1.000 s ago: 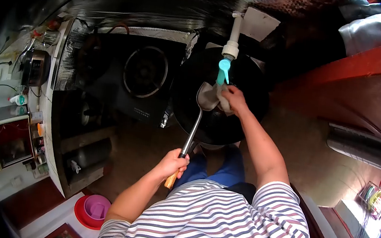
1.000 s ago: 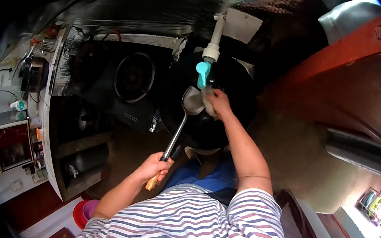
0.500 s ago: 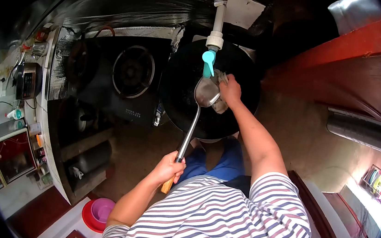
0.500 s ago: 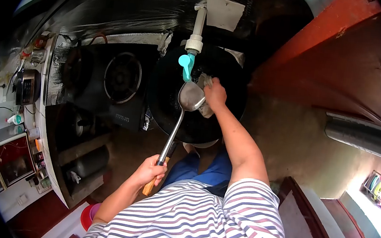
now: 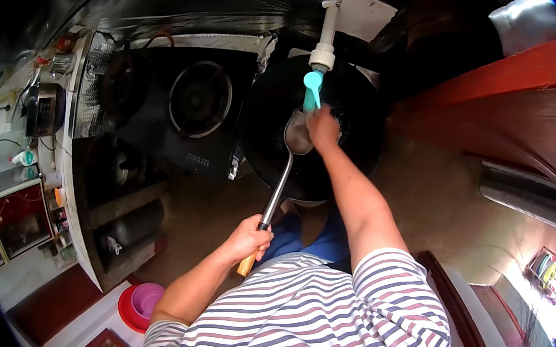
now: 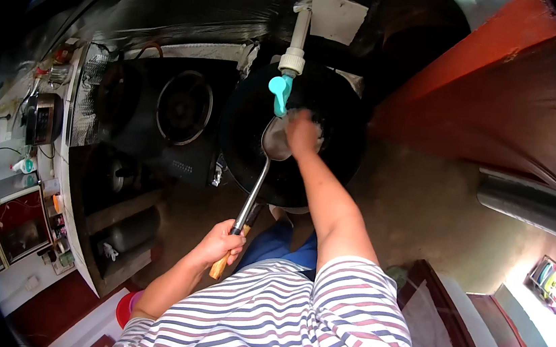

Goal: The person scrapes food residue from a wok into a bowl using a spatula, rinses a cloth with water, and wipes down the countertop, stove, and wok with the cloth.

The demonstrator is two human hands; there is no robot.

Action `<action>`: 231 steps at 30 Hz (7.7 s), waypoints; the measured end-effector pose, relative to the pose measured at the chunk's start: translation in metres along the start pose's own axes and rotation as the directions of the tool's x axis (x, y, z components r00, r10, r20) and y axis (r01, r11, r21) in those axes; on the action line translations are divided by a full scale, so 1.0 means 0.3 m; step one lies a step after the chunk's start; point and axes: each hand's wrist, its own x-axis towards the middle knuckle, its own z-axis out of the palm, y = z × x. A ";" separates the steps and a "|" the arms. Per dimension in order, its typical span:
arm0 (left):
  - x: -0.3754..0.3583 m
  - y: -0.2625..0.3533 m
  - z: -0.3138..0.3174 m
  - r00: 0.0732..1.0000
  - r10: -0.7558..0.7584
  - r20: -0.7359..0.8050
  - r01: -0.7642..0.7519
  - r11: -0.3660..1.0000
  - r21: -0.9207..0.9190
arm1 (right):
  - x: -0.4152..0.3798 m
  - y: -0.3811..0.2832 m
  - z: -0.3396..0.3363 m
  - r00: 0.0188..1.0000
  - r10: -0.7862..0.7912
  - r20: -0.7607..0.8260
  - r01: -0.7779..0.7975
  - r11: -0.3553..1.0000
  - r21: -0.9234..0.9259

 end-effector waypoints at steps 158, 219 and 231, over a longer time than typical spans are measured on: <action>0.231 0.054 -0.187 0.756 0.651 -0.069 0.052 0.045 0.998 | -0.093 -0.071 -0.124 0.923 -0.371 0.104 0.345 0.916 0.207; 0.146 0.068 -0.121 0.767 0.637 -0.073 0.155 -0.074 0.985 | -0.036 0.101 -0.248 0.967 -0.086 0.240 -0.046 0.868 0.495; 0.154 0.060 -0.149 0.764 0.641 -0.077 0.132 -0.038 0.991 | -0.097 0.002 -0.186 0.863 -0.501 0.070 0.411 0.776 0.479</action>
